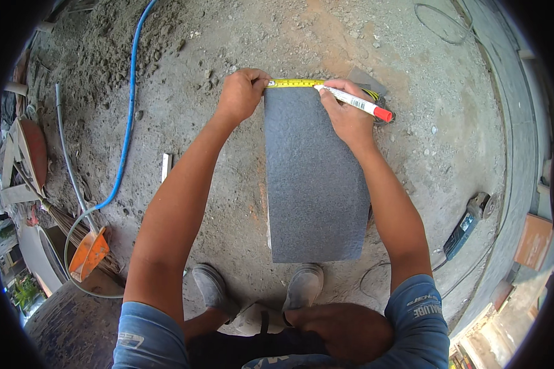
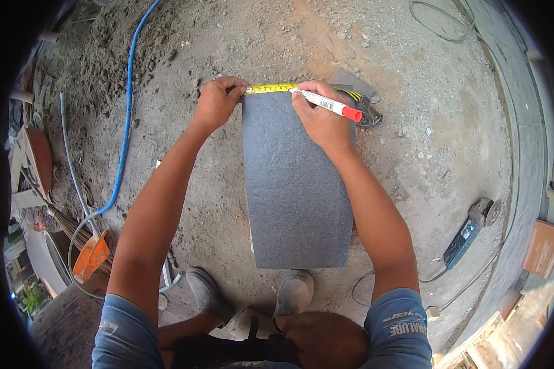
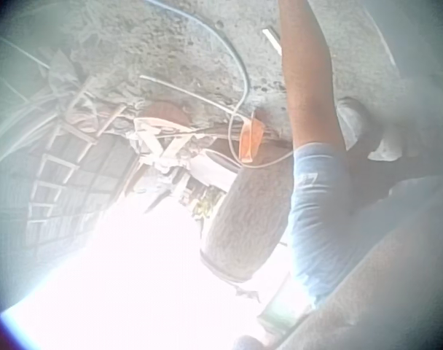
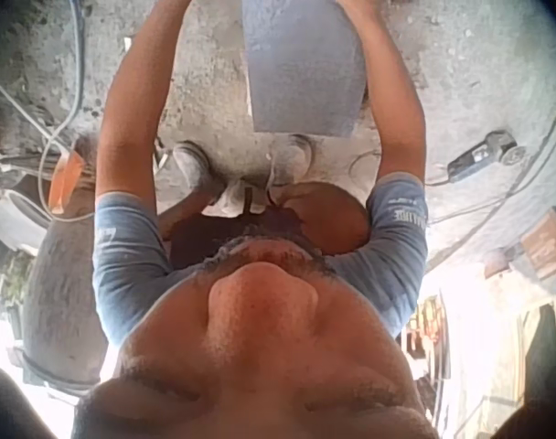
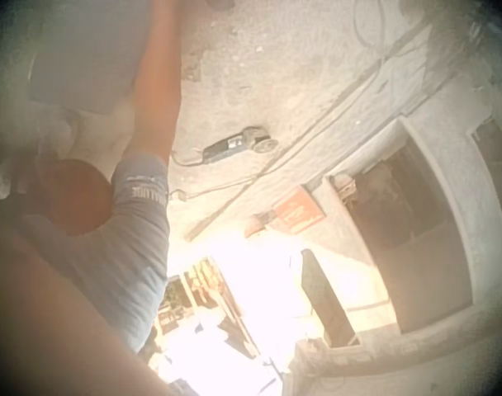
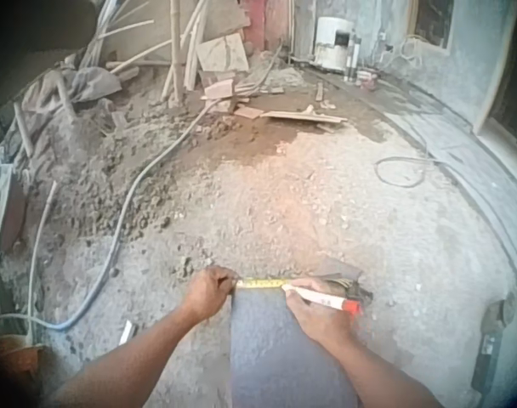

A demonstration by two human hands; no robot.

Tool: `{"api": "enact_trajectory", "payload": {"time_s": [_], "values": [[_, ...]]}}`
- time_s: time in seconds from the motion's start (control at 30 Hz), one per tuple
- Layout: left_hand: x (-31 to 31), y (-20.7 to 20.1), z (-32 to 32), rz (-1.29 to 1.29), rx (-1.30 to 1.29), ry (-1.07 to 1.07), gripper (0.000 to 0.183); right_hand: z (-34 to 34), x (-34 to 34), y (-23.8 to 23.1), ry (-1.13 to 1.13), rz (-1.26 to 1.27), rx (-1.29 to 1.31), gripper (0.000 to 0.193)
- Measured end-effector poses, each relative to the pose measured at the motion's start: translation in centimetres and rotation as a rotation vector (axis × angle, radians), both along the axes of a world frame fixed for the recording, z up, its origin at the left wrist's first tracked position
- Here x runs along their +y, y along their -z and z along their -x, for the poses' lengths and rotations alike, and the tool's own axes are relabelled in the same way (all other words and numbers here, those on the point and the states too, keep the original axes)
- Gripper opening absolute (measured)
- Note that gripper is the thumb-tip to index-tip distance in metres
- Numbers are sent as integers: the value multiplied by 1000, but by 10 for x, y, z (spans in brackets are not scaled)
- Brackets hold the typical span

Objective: The person measures a rectangular gray tile with a tape measure and marks it with a red marker. They measure both length and width, make multiple marks, and then use a straight edge to draw a line across the tile.

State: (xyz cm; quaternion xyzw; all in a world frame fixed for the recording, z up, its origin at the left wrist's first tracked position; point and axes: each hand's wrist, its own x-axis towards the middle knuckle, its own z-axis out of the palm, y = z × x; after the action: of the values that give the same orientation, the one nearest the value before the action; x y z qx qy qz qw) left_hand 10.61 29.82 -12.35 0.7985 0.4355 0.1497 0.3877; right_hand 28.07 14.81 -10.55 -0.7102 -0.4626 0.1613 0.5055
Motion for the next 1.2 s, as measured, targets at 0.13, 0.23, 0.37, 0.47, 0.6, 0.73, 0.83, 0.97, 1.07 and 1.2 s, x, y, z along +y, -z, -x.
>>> {"api": "enact_trajectory", "payload": {"time_s": [0.13,0.23,0.37,0.47,0.6,0.73,0.83,0.97,1.07,1.2], "values": [[-3,-10,-1,32,32,9,16,-1,2,6,-6,4,-48,16],[-1,-9,2,-13,23,23,16,4,3,2,-11,-38,-94,14],[-1,-8,1,-13,25,27,17,3,4,3,-14,-65,-145,14],[-1,-7,0,24,9,26,17,2,4,4,-18,-67,-164,14],[0,-5,1,-2,9,34,17,3,4,5,-20,-65,-198,14],[0,-5,1,-5,8,34,17,4,5,3,-17,-48,-180,14],[0,-6,1,-13,7,41,17,3,5,1,-18,-56,-180,13],[-1,-6,0,-2,-1,34,16,3,4,2,-14,-41,-173,13],[-2,-6,1,-10,-3,37,17,2,3,2,-25,-12,-181,14],[-3,-10,1,2,18,39,17,2,1,5,-44,-27,-198,14]]}}
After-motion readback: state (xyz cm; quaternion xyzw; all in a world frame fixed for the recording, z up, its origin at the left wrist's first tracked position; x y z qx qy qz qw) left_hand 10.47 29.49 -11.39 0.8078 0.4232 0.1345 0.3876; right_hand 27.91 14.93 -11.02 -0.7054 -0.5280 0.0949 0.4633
